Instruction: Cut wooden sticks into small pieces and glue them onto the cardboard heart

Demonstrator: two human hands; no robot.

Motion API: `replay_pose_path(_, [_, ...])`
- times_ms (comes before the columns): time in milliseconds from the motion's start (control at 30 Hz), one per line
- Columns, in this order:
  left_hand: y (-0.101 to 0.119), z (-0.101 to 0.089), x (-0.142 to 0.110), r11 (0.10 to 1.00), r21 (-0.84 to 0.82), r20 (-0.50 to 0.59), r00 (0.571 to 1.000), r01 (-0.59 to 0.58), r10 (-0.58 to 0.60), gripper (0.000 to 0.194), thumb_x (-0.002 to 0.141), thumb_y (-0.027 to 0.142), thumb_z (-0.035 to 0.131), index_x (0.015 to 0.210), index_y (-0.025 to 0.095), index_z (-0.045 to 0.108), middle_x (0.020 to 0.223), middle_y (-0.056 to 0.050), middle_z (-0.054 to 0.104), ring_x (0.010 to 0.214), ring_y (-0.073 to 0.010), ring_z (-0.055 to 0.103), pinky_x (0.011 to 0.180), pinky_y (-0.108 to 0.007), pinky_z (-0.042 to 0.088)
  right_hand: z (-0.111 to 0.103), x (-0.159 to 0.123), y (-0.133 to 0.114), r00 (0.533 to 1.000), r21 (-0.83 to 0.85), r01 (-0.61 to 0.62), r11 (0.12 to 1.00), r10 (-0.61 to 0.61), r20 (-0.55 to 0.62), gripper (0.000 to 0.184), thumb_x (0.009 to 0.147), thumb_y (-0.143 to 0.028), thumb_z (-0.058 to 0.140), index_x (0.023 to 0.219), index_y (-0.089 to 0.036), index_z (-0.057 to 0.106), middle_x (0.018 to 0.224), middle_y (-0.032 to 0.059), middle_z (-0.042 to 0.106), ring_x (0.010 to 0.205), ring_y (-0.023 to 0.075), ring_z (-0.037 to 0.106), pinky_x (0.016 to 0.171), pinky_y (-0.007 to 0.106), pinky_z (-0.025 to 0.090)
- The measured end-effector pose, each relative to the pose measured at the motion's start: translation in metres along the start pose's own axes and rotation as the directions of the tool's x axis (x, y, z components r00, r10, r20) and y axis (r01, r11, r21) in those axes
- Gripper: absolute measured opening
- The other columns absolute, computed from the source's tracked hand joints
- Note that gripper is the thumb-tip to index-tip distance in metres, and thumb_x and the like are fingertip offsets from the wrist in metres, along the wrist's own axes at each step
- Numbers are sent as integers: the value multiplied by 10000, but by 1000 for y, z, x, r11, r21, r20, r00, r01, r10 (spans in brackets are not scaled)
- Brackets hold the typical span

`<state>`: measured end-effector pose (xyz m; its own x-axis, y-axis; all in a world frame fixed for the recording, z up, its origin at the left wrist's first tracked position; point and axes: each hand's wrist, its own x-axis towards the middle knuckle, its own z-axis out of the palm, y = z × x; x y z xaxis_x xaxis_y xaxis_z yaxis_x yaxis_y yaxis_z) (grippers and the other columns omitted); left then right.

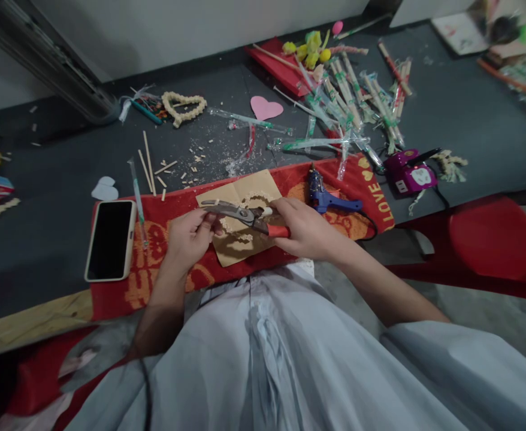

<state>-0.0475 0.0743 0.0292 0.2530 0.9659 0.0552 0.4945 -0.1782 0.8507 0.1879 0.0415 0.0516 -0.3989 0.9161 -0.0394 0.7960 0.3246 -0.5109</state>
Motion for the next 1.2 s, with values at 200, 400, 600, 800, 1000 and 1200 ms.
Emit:
replay_pose_path(200, [3, 2, -1, 996, -91, 28, 1000, 16, -13, 520, 858, 630, 381, 745, 182, 620, 551, -34, 631, 381, -89, 486, 361, -219, 341, -1, 0, 0, 999, 11, 33, 999, -33, -6, 374, 743, -268, 497, 1074, -97, 522, 976, 161, 606, 904, 277, 548, 777, 362, 425])
replay_pose_path(400, [-5, 2, -2, 996, -88, 18, 999, 33, -31, 438, 878, 560, 417, 742, 184, 597, 584, -20, 638, 498, -103, 571, 454, -205, 418, 0, 1, -8, 998, -43, -66, 997, 66, 7, 275, 769, -284, 470, 977, -122, 549, 900, 137, 622, 815, 253, 563, 703, 322, 411])
replay_pose_path(600, [-7, 8, -2, 993, -97, -10, 998, 62, -63, 381, 895, 496, 424, 803, 178, 613, 593, 2, 633, 541, -104, 577, 509, -208, 420, 1, 0, -12, 990, -132, -138, 982, 137, -11, 270, 769, -289, 492, 973, -121, 549, 910, 141, 629, 811, 260, 576, 689, 315, 399])
replay_pose_path(800, [2, 7, 0, 997, 41, -45, 997, 72, -71, 282, 861, 410, 499, 740, 176, 600, 571, 17, 626, 543, -106, 580, 527, -208, 414, -1, 4, -16, 988, -178, -153, 972, 157, 7, 257, 776, -285, 505, 966, -117, 545, 910, 147, 637, 793, 248, 578, 678, 304, 384])
replay_pose_path(1000, [-1, 3, 6, 997, 38, -50, 997, 62, -60, 283, 870, 393, 448, 766, 174, 595, 566, -3, 628, 505, -115, 571, 468, -212, 401, -5, 11, -15, 987, -155, -139, 978, 150, 60, 249, 784, -298, 501, 962, -127, 532, 897, 130, 641, 760, 232, 582, 620, 286, 345])
replay_pose_path(1200, [-8, -5, 14, 1000, 2, -54, 998, 23, -23, 269, 866, 366, 462, 747, 175, 610, 561, -14, 611, 497, -107, 554, 474, -207, 408, -12, 23, -17, 985, -171, -109, 979, 129, 114, 268, 793, -320, 498, 967, -120, 540, 915, 140, 647, 798, 249, 597, 645, 296, 355])
